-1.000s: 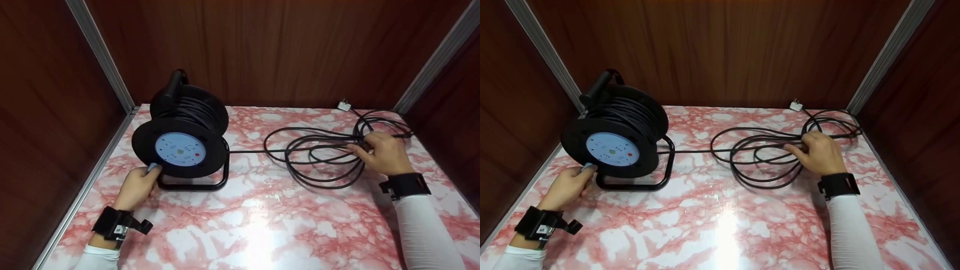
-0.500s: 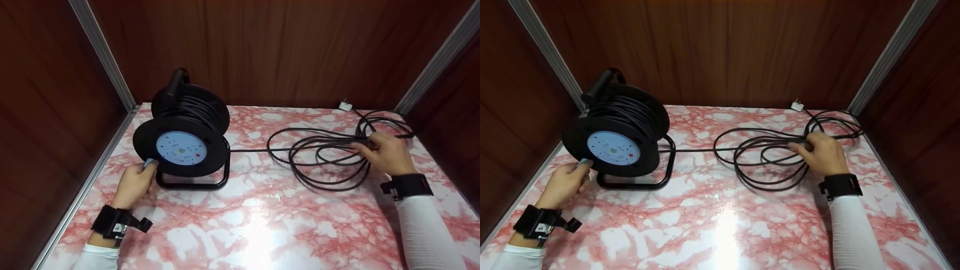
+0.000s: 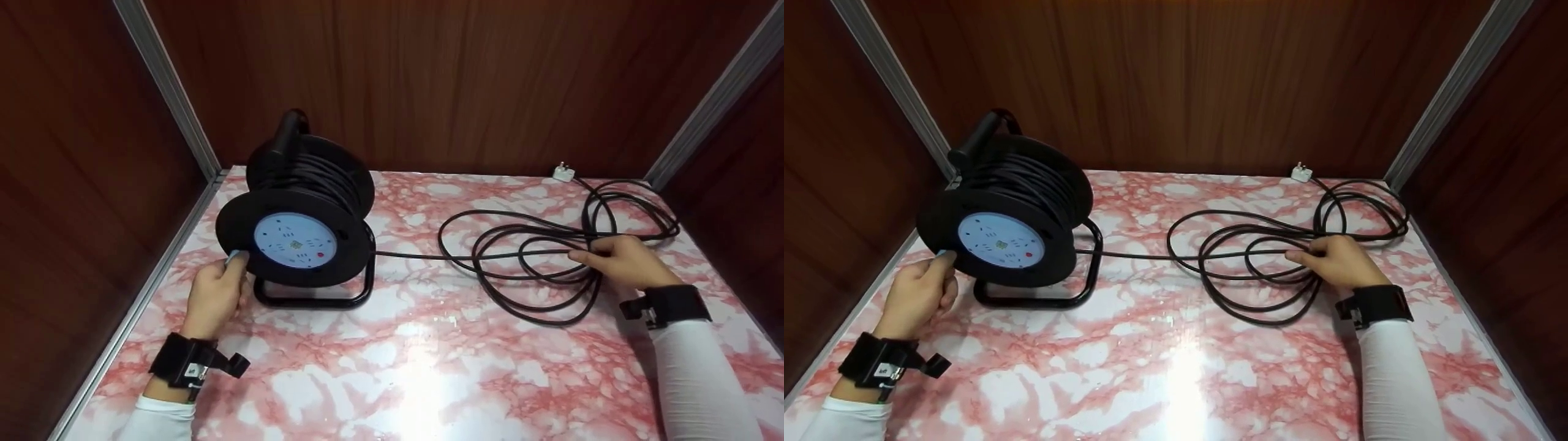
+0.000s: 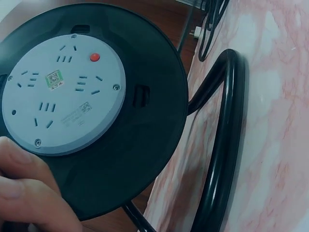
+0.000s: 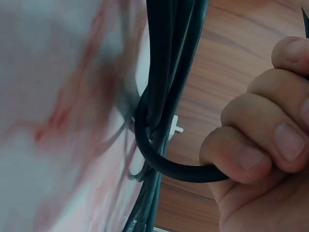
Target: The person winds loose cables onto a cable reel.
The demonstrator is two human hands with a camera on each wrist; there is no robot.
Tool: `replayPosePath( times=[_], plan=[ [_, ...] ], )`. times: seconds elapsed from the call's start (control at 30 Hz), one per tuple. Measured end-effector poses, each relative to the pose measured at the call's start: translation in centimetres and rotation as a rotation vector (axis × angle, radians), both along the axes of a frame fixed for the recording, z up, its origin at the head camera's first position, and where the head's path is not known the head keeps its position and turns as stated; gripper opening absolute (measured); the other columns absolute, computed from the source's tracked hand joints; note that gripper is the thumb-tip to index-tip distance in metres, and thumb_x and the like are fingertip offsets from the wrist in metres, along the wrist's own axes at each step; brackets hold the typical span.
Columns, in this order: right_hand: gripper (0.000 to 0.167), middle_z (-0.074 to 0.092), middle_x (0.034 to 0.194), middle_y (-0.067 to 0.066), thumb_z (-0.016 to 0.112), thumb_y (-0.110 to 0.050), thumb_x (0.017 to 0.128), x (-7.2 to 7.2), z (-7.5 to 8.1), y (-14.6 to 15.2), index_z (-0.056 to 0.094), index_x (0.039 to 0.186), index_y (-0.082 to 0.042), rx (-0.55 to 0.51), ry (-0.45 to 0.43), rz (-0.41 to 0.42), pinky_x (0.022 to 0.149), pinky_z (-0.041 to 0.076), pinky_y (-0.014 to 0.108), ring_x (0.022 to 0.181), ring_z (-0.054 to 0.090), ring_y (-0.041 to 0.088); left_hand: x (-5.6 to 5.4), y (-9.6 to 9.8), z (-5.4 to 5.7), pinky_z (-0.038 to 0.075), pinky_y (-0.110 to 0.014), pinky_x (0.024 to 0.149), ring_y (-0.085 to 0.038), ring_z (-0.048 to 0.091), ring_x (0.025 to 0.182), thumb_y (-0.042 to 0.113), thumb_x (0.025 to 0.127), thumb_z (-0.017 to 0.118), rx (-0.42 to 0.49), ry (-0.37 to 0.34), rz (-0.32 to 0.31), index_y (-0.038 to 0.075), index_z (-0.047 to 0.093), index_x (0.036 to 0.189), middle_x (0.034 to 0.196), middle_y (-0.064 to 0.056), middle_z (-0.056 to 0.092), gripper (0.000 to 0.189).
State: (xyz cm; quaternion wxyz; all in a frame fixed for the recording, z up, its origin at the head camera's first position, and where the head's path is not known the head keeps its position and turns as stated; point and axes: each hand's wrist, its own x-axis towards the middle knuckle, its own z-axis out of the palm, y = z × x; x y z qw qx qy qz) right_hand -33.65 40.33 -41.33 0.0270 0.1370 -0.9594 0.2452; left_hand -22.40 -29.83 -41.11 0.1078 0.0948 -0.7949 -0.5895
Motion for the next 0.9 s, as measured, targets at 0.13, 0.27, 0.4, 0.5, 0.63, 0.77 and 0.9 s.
replayPosePath(
  times=[0.13, 0.27, 0.4, 0.5, 0.63, 0.77, 0.9],
  plan=[
    [0.057, 0.029, 0.061, -0.007, 0.073, -0.053, 0.097, -0.1, -0.2, -0.8, 0.042, 0.066, -0.016, -0.009, 0.036, 0.016, 0.054, 0.029, 0.030, 0.052, 0.032, 0.012, 0.3, 0.1, 0.5, 0.037, -0.029, 0.034, -0.015, 0.043, 0.035, 0.054, 0.107, 0.055, 0.043, 0.018, 0.017, -0.002, 0.055, 0.067, 0.050, -0.007, 0.054, 0.068],
    [0.055, 0.032, 0.062, -0.006, 0.071, -0.053, 0.098, -0.2, -0.3, -1.6, 0.044, 0.067, -0.017, -0.008, 0.037, 0.053, 0.054, 0.031, 0.030, 0.052, 0.035, 0.013, 0.2, 0.3, 1.4, 0.033, -0.026, 0.033, -0.013, 0.042, 0.034, 0.047, 0.108, 0.056, 0.139, 0.054, 0.025, 0.002, 0.050, 0.068, 0.048, -0.008, 0.052, 0.060],
    [0.052, 0.036, 0.062, -0.006, 0.068, -0.056, 0.099, -0.2, -0.4, -2.1, 0.048, 0.069, -0.019, 0.014, 0.011, 0.080, 0.055, 0.035, 0.031, 0.054, 0.040, 0.015, -0.3, 0.8, 2.9, 0.031, -0.023, 0.033, -0.012, 0.041, 0.033, 0.040, 0.108, 0.058, 0.247, 0.104, 0.012, 0.002, 0.048, 0.068, 0.045, -0.008, 0.050, 0.056],
    [0.049, 0.039, 0.063, -0.006, 0.068, -0.056, 0.099, -0.1, -0.5, -2.6, 0.051, 0.071, -0.020, 0.023, 0.012, 0.102, 0.056, 0.037, 0.030, 0.054, 0.043, 0.015, -0.3, 1.2, 4.0, 0.030, -0.023, 0.033, -0.012, 0.041, 0.032, 0.039, 0.108, 0.059, 0.265, 0.110, 0.004, 0.002, 0.048, 0.068, 0.045, -0.008, 0.049, 0.055],
    [0.044, 0.043, 0.063, -0.007, 0.068, -0.054, 0.100, -0.2, -0.8, -3.3, 0.055, 0.073, -0.022, 0.019, 0.023, 0.139, 0.056, 0.038, 0.030, 0.055, 0.045, 0.014, -0.3, 1.6, 5.6, 0.029, -0.023, 0.032, -0.011, 0.041, 0.032, 0.035, 0.108, 0.059, 0.260, 0.116, 0.000, 0.002, 0.049, 0.067, 0.044, -0.007, 0.049, 0.054],
    [0.042, 0.046, 0.062, -0.008, 0.068, -0.053, 0.101, -0.2, -1.1, -4.0, 0.057, 0.073, -0.024, 0.026, 0.024, 0.157, 0.056, 0.038, 0.031, 0.055, 0.046, 0.014, -0.3, 1.8, 6.9, 0.030, -0.023, 0.031, -0.011, 0.042, 0.032, 0.034, 0.108, 0.058, 0.229, 0.105, -0.037, 0.003, 0.048, 0.065, 0.044, -0.007, 0.049, 0.054],
    [0.041, 0.048, 0.063, -0.009, 0.066, -0.055, 0.101, -0.3, -1.3, -4.4, 0.058, 0.073, -0.026, 0.039, 0.015, 0.177, 0.056, 0.039, 0.031, 0.056, 0.047, 0.014, -0.2, 1.7, 8.1, 0.032, -0.023, 0.033, -0.011, 0.044, 0.034, 0.034, 0.109, 0.056, 0.146, 0.074, -0.094, 0.001, 0.050, 0.068, 0.046, -0.006, 0.051, 0.053]
  ],
)
